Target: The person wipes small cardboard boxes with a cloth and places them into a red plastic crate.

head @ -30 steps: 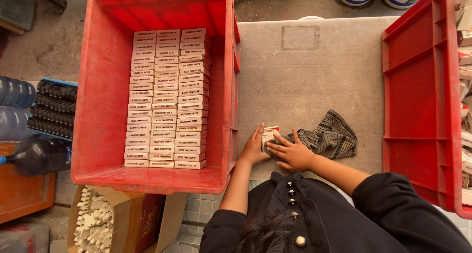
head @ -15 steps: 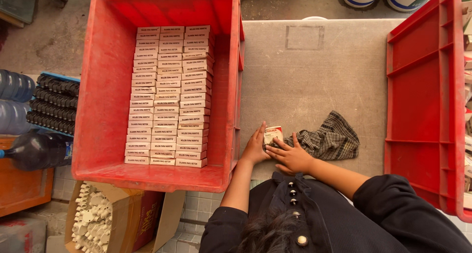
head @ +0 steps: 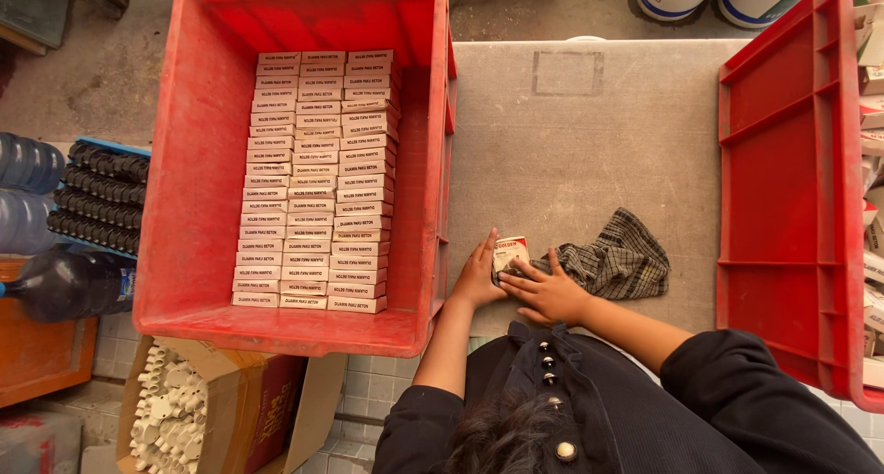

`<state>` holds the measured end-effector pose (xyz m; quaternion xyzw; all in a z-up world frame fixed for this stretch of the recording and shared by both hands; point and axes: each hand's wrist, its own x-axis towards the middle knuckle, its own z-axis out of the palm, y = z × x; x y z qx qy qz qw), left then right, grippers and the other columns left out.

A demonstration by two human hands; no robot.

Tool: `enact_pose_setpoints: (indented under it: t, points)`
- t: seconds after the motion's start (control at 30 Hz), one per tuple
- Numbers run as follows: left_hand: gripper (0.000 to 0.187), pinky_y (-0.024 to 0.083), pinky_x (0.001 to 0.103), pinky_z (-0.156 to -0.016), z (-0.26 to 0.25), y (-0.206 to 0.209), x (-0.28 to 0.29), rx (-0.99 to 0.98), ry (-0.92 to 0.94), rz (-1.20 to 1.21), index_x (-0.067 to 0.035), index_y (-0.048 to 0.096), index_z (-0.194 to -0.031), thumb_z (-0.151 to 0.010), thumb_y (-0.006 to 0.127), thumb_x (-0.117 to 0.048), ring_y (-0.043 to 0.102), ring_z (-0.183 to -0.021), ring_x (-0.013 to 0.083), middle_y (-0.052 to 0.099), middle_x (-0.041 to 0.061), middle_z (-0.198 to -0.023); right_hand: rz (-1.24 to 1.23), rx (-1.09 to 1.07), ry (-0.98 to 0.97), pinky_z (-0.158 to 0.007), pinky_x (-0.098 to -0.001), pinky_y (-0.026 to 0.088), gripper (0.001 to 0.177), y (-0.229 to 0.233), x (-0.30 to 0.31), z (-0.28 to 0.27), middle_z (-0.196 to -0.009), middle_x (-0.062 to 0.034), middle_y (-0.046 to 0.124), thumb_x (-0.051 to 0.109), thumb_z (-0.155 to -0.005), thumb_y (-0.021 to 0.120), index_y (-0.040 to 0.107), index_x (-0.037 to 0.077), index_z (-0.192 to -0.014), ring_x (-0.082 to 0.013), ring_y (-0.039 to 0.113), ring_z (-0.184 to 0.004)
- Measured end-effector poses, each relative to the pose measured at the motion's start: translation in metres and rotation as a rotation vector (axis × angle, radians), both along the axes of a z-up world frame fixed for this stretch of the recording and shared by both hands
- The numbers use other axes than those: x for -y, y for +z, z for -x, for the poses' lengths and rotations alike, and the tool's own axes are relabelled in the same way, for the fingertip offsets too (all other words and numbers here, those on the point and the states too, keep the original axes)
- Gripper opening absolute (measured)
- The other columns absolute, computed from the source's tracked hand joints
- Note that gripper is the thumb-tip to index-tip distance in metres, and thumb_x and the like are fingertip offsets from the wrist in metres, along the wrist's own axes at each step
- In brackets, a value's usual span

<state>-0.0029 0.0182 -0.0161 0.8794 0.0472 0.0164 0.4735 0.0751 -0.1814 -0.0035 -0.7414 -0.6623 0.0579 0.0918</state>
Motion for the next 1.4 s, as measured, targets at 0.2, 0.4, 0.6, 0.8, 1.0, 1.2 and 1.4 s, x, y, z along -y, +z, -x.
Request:
enact_pose_setpoints:
  t: [0.2, 0.4, 0.6, 0.8, 1.0, 1.2, 1.4]
  points:
    - [0.133, 0.037, 0.050, -0.111, 0.000, 0.008, 0.000, -0.004, -0.041, 0.018, -0.001, 0.014, -0.153, -0.043, 0.086, -0.018, 0.044, -0.129, 0.0434, 0.044, 0.025, -0.138, 0.145, 0.141, -0.293, -0.105, -0.0756, -0.012, 0.057, 0.013, 0.000, -0.036, -0.156, 0.0133, 0.027, 0.052, -0.092, 0.038, 0.036, 0.033, -0.146, -0.0288, 0.004, -0.150]
    - [0.128, 0.037, 0.050, -0.110, 0.001, 0.004, 0.004, 0.014, -0.025, 0.017, -0.002, 0.013, -0.153, -0.045, 0.081, -0.011, 0.045, -0.127, 0.0439, 0.044, 0.025, -0.137, 0.042, -0.010, -0.056, -0.105, -0.0739, -0.011, 0.057, -0.005, -0.007, 0.001, -0.154, 0.0078, 0.033, 0.048, -0.092, 0.038, 0.038, 0.026, -0.144, -0.0246, 0.010, -0.148]
    - [0.133, 0.039, 0.052, -0.106, 0.001, 0.032, 0.006, 0.054, 0.072, 0.038, 0.001, 0.015, -0.152, -0.041, 0.085, -0.023, 0.049, -0.121, 0.0462, 0.049, 0.028, -0.127, -0.035, -0.155, -0.156, -0.114, -0.0544, 0.019, 0.062, -0.014, 0.017, -0.047, -0.149, 0.0035, 0.045, 0.009, -0.078, 0.057, 0.051, 0.022, -0.138, -0.0257, 0.033, -0.142]
    - [0.133, 0.038, 0.051, -0.106, -0.012, 0.047, 0.005, 0.126, 0.061, -0.054, 0.000, 0.021, -0.151, -0.039, 0.087, -0.026, 0.049, -0.120, 0.0432, 0.049, 0.025, -0.126, -0.203, -0.466, -0.258, -0.113, -0.0541, 0.025, 0.048, -0.011, 0.025, -0.027, -0.138, -0.0007, 0.057, 0.003, -0.085, 0.049, 0.060, 0.017, -0.129, -0.0288, 0.044, -0.135]
    - [0.135, 0.038, 0.051, -0.107, -0.022, 0.039, 0.006, 0.116, -0.096, 0.097, 0.003, 0.003, -0.152, -0.044, 0.081, -0.017, 0.048, -0.124, 0.0463, 0.047, 0.028, -0.133, -0.424, -0.115, -0.049, -0.118, -0.0482, 0.000, 0.048, 0.027, 0.007, -0.005, -0.144, 0.0011, 0.050, 0.013, -0.085, 0.048, 0.056, 0.018, -0.133, -0.0252, 0.035, -0.142]
    - [0.137, 0.038, 0.053, -0.108, -0.033, 0.040, 0.007, 0.035, -0.155, 0.113, 0.001, 0.000, -0.152, -0.043, 0.081, -0.013, 0.047, -0.126, 0.0456, 0.046, 0.028, -0.136, -0.145, -0.021, -0.056, -0.105, -0.0635, -0.025, 0.061, 0.038, 0.008, -0.042, -0.152, 0.0140, 0.035, 0.019, -0.084, 0.050, 0.042, 0.034, -0.143, -0.0253, 0.004, -0.149]
    - [0.140, 0.037, 0.050, -0.111, -0.038, 0.053, 0.012, -0.082, -0.166, 0.108, -0.005, -0.001, -0.155, -0.042, 0.081, -0.020, 0.044, -0.131, 0.0427, 0.044, 0.022, -0.140, -0.254, -0.307, -0.525, -0.113, -0.0558, 0.025, 0.046, 0.036, -0.001, -0.077, -0.147, -0.0012, 0.046, 0.025, -0.095, 0.051, 0.052, 0.040, -0.138, -0.0288, 0.043, -0.134]
